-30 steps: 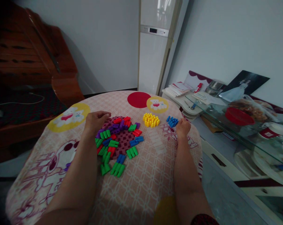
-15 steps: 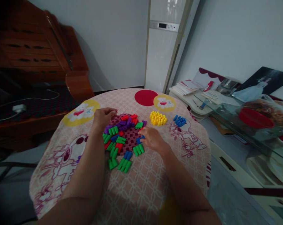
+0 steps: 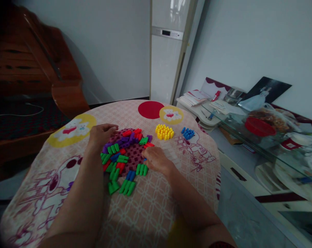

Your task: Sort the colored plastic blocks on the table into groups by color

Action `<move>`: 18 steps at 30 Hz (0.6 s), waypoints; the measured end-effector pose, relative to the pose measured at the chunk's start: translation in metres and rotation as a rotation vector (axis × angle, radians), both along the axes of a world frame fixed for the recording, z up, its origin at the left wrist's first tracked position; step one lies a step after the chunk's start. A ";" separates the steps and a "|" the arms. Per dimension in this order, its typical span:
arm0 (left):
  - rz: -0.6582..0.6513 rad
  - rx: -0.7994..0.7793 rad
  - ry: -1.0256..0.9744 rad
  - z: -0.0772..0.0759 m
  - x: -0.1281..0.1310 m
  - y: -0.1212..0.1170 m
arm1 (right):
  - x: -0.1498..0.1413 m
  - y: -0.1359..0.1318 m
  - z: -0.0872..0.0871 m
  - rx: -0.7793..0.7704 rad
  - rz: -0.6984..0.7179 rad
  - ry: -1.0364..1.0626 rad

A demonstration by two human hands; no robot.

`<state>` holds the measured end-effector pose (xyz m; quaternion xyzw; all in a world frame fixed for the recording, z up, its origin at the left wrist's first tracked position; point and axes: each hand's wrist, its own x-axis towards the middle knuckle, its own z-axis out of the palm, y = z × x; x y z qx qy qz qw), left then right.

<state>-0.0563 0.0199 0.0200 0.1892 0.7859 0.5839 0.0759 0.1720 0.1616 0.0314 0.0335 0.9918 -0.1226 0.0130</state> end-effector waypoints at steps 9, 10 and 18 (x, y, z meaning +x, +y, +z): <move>0.013 -0.008 -0.012 0.003 -0.001 -0.002 | 0.009 0.066 0.002 -0.157 -0.575 0.311; 0.013 -0.009 -0.001 0.001 -0.002 -0.002 | 0.012 0.078 -0.002 -0.109 -0.652 0.306; 0.002 -0.017 0.023 -0.004 -0.004 -0.002 | 0.027 0.120 -0.025 -0.023 -0.757 0.089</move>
